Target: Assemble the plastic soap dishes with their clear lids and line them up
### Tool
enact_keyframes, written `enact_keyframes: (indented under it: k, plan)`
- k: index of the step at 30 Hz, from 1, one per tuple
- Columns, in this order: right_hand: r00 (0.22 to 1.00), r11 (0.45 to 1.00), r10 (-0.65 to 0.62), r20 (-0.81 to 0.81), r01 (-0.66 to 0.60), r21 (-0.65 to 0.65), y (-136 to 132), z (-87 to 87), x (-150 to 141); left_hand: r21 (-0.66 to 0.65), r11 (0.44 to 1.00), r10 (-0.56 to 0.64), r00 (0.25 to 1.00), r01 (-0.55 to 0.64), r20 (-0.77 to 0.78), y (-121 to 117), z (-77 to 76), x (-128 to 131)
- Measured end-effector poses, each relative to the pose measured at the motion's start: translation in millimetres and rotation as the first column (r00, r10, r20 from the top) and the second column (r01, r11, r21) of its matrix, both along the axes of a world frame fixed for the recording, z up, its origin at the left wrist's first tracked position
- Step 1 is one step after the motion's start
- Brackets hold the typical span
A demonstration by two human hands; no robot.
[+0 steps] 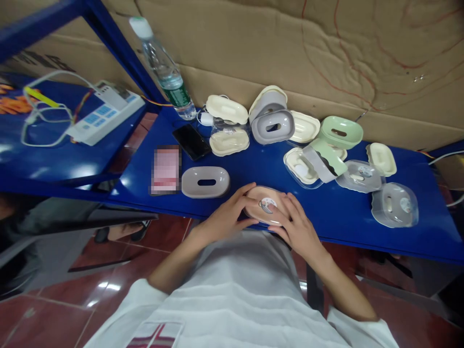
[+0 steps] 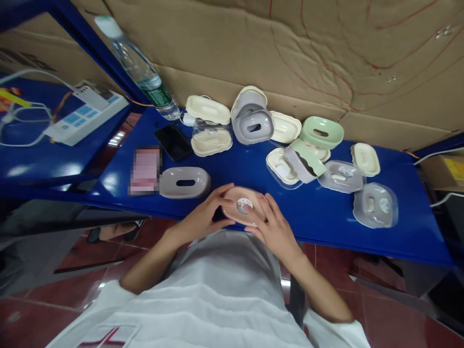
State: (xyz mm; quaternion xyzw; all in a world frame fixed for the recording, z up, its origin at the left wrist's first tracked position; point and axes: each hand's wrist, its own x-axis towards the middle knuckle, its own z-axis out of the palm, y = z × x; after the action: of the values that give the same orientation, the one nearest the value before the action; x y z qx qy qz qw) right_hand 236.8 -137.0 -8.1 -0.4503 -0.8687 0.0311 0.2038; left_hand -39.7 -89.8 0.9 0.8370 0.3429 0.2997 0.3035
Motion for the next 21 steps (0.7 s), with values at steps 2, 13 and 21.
enact_keyframes:
  k: [2, 13, 21]
  plan:
    - [0.999, 0.999, -0.037, -0.005, 0.037, 0.021, 1.6, -2.9, 2.6, 0.124, 0.992, 0.032, 0.993, -0.019, -0.109, -4.7, 7.4, -6.4]
    - [0.991, 0.998, -0.054, 0.123, 0.048, 0.047, 80.7, 26.8, -23.6, 0.39, 0.9, 0.337, 0.878, -0.195, -0.341, -30.4, 0.7, -59.2]
    - [0.995, 0.999, 0.03, 0.1, -0.032, 0.02, 130.3, 39.7, -44.3, 0.368, 0.92, -0.008, 0.946, 0.134, -0.323, -34.0, -5.6, 9.2]
